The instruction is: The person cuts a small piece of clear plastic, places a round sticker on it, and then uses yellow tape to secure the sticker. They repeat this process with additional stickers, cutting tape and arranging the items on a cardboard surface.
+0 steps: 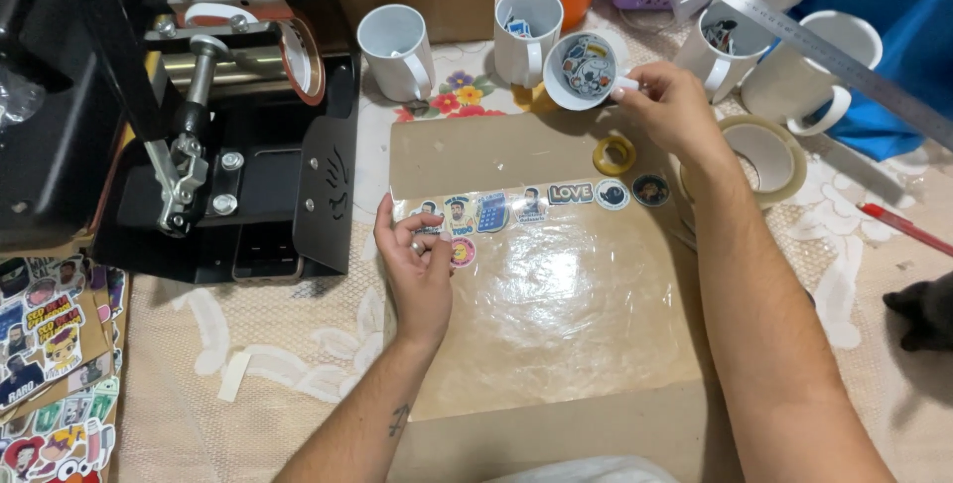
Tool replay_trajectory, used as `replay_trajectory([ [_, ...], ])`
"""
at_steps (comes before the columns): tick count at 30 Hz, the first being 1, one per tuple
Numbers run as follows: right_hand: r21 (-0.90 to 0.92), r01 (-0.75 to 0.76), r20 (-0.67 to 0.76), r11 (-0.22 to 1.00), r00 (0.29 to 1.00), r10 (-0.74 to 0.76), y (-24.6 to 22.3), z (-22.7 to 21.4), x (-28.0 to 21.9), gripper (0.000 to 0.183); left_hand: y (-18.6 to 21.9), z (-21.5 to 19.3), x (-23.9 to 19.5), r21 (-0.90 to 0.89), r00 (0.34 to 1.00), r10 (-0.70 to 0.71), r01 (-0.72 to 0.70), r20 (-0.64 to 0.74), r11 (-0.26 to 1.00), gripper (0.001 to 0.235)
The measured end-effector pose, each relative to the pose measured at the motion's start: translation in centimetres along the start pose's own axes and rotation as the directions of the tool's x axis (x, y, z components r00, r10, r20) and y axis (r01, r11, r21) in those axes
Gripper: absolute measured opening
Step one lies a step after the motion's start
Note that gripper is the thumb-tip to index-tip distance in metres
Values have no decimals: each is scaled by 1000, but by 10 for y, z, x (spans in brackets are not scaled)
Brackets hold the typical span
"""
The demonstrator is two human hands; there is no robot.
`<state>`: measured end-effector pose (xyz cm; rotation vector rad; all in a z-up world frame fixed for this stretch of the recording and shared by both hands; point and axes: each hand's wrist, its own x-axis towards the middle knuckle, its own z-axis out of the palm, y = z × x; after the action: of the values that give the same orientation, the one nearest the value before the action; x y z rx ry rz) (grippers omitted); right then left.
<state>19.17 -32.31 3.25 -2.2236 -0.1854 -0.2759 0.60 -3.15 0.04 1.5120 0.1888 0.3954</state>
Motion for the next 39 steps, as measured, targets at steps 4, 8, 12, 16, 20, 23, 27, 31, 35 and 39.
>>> replay_trajectory([
  [4, -16, 30, 61, 999, 998, -29, -32, -23, -10, 12, 0, 3, -1, -38, 999, -10, 8, -36, 999, 77],
  [8, -49, -1, 222, 999, 975, 12, -91, -47, -52, 7, 1, 3, 0, -60, 997, -25, 21, -70, 998, 77],
  [12, 115, 227, 172, 967, 954, -245, -59, -32, -106, 17, -3, 1, 0, -22, 1000, 18, -18, -7, 1000, 75],
  [16, -50, 444, 261, 895, 870, -417, -44, -20, -161, 14, -8, -1, 0, -36, 999, 43, -43, -6, 998, 76],
  [20, -215, 632, 233, 744, 773, -589, -35, -13, -186, 10, -10, 0, 1, -53, 997, 76, -75, 6, 996, 75],
  [23, -252, 681, 227, 688, 732, -642, -32, -10, -192, 9, -4, 0, 0, -48, 998, 63, -63, 7, 997, 76],
  [27, -153, 646, 190, 748, 762, -619, -23, -4, -192, 11, -10, -1, -3, -26, 996, 82, -81, 25, 996, 75],
  [31, -225, 750, 158, 622, 658, -737, -15, -7, -192, 9, -8, 1, -6, 31, 987, 102, -107, 123, 994, 71],
  [35, -330, 867, 160, 373, 440, -883, -13, -7, -192, 8, -7, 0, -6, 49, 980, 135, -143, 145, 988, 71],
  [39, -345, 890, 108, 299, 354, -929, -20, -13, -188, 9, -11, -1, -6, 34, 979, 140, -147, 147, 989, 71],
])
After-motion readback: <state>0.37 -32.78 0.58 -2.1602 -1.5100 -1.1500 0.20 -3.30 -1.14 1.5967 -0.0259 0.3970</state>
